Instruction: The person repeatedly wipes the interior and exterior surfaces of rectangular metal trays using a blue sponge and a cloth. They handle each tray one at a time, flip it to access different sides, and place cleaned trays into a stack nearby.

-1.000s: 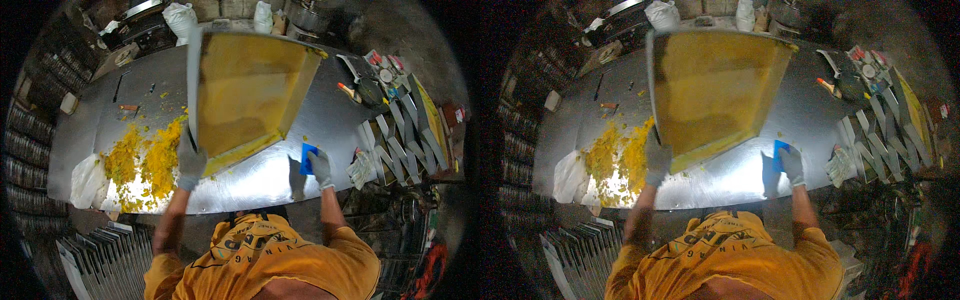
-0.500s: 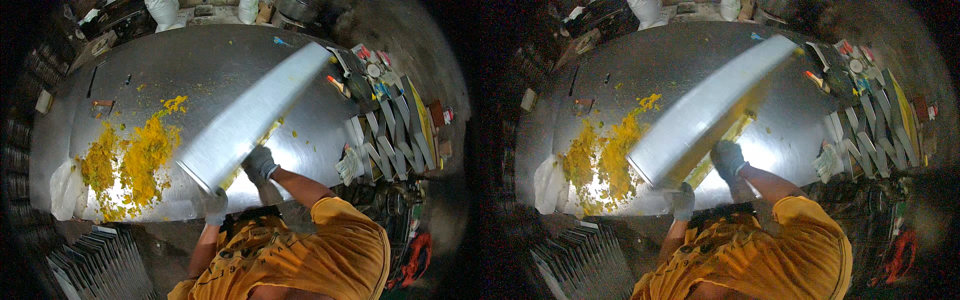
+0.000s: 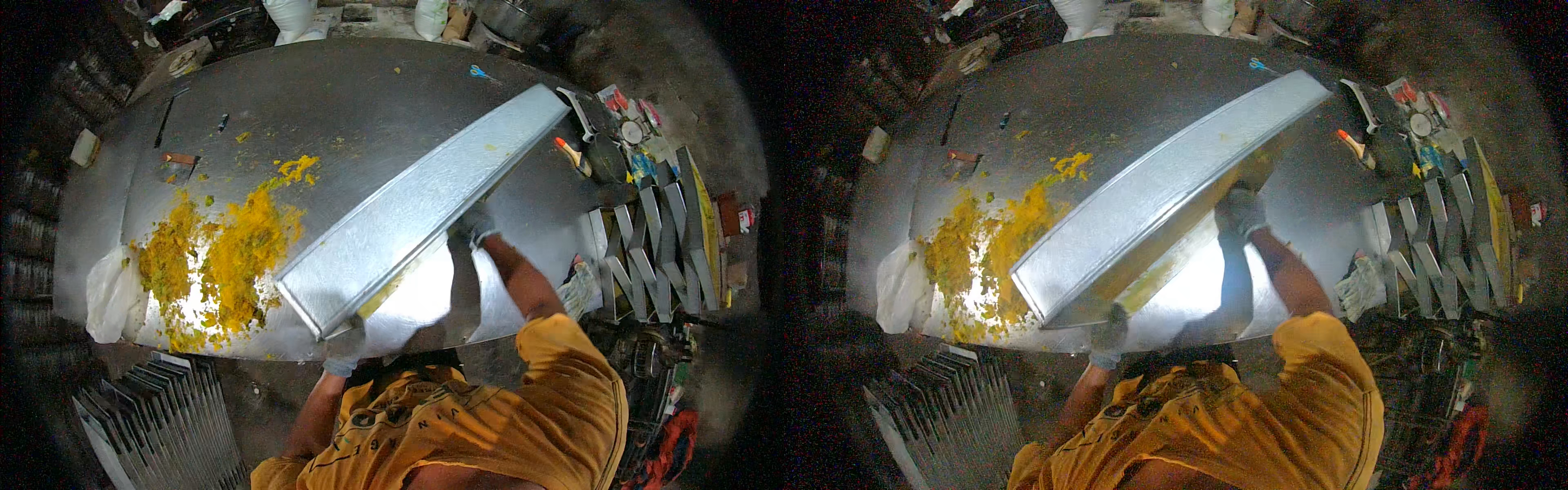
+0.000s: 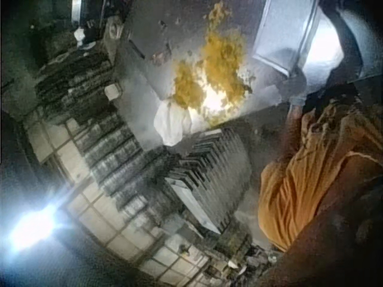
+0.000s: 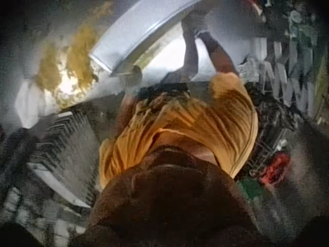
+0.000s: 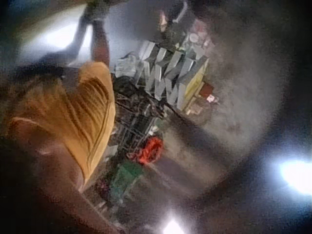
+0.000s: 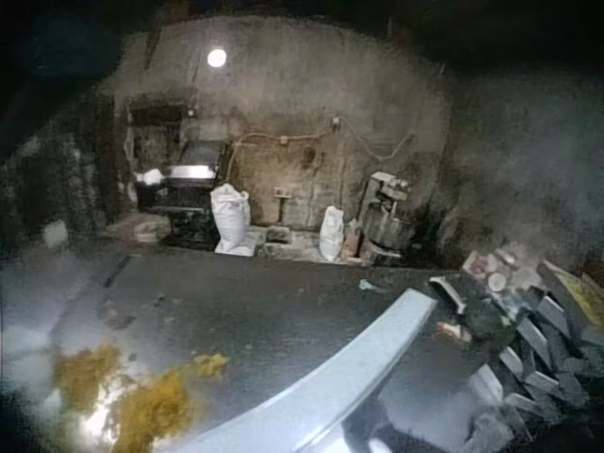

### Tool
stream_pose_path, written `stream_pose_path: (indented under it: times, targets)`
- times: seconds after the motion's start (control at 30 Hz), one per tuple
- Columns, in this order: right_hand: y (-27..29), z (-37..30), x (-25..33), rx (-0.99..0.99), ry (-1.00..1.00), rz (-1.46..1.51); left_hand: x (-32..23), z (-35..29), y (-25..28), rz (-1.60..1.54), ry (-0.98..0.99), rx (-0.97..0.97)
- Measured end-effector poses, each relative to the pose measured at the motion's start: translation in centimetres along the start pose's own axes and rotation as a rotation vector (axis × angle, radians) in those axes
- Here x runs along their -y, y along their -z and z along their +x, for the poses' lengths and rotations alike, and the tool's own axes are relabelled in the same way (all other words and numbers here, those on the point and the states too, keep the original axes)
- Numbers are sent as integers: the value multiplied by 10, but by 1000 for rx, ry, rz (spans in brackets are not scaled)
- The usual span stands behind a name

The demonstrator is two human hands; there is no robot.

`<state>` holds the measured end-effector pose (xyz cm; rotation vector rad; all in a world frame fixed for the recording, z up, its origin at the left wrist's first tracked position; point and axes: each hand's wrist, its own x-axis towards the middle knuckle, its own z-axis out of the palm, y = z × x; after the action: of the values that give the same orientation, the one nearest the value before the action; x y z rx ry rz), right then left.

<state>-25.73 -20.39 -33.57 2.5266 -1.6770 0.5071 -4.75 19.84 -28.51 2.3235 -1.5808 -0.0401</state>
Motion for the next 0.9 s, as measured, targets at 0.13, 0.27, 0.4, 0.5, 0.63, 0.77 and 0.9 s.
stream_pose_path:
  times: [0.13, 0.27, 0.4, 0.5, 0.63, 0.77, 0.9]
  targets:
    - [27, 18, 2, 396, 185, 152, -34, 36, 73, -565, 143, -70]
    - [112, -56, 128, 841, 165, 432, -35, 50, 81, -728, 170, -184]
    - [164, -99, 198, 1063, -86, 730, -15, 46, 18, -916, 149, -414]
    - [110, -101, 173, 727, 494, 600, -19, 51, 45, -749, 94, -410]
    - [5, -101, 60, 300, 43, 619, -34, 67, 35, -735, 80, -420]
    - [70, -110, 148, 546, 611, 426, -16, 68, 45, -848, 93, -438]
    - [19, -125, 105, 278, 198, 705, -26, 61, 13, -860, 191, -451]
